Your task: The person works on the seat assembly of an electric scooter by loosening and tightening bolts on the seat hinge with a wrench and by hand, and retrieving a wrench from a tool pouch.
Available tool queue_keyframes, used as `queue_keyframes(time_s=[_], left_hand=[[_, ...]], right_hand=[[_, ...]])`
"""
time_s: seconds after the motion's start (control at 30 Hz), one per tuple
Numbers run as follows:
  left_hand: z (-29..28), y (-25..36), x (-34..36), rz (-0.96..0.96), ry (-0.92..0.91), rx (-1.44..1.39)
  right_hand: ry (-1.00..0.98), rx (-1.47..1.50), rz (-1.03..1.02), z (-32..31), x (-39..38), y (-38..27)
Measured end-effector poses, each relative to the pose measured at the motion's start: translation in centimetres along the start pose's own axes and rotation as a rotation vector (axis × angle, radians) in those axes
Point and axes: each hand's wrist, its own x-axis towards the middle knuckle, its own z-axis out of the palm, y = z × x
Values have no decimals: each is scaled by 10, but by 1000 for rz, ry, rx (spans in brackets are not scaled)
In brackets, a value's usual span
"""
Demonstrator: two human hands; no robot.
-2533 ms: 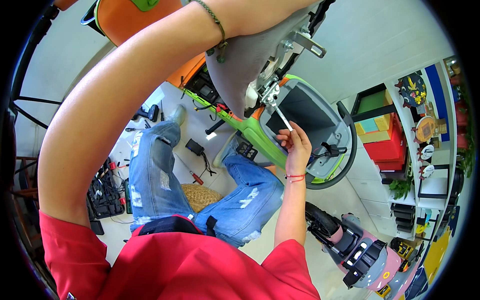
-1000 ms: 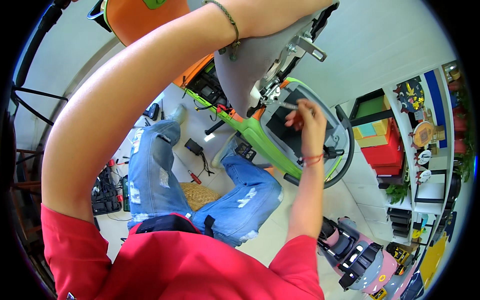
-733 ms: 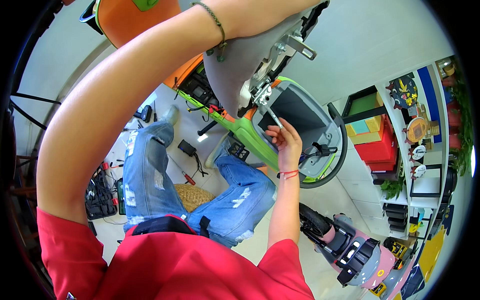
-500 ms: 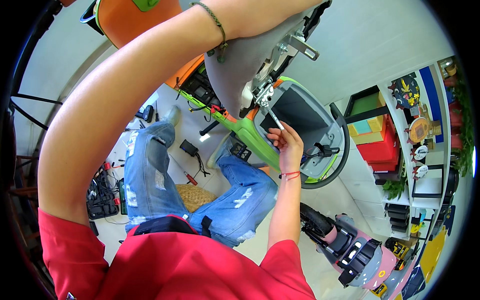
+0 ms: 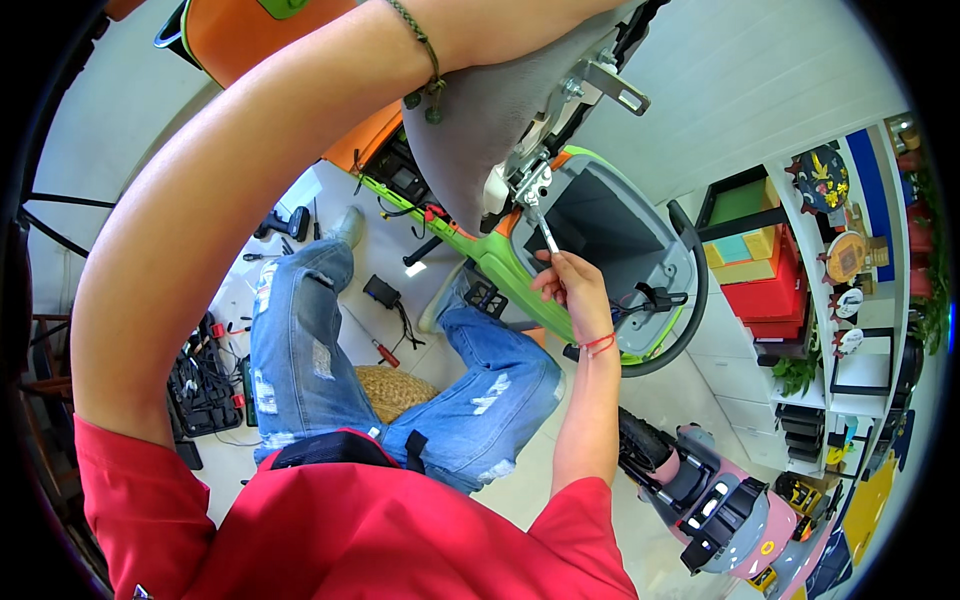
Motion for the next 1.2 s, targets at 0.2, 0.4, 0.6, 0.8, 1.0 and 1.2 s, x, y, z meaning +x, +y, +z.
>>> queue_keyframes(time_s=[0.2, 0.4, 0.6, 0.8, 1.0, 1.2], left_hand=[[-8, -5, -8, 147, -51, -140], [5, 0, -11, 62, 90, 30], [8, 4, -9, 41, 123, 36], [-10, 4, -4, -69, -5, 6], [0, 6, -9, -23, 47, 19], [1, -1, -15, 98, 149, 21]], right_hand=[[105, 105, -39, -9, 10, 5], [213, -158, -241, -61, 105, -49], [5, -486, -409, -58, 181, -88], [199, -708, -534, 22, 70, -120], [240, 159, -302, -13, 13, -38], [193, 434, -304, -9, 0, 19]])
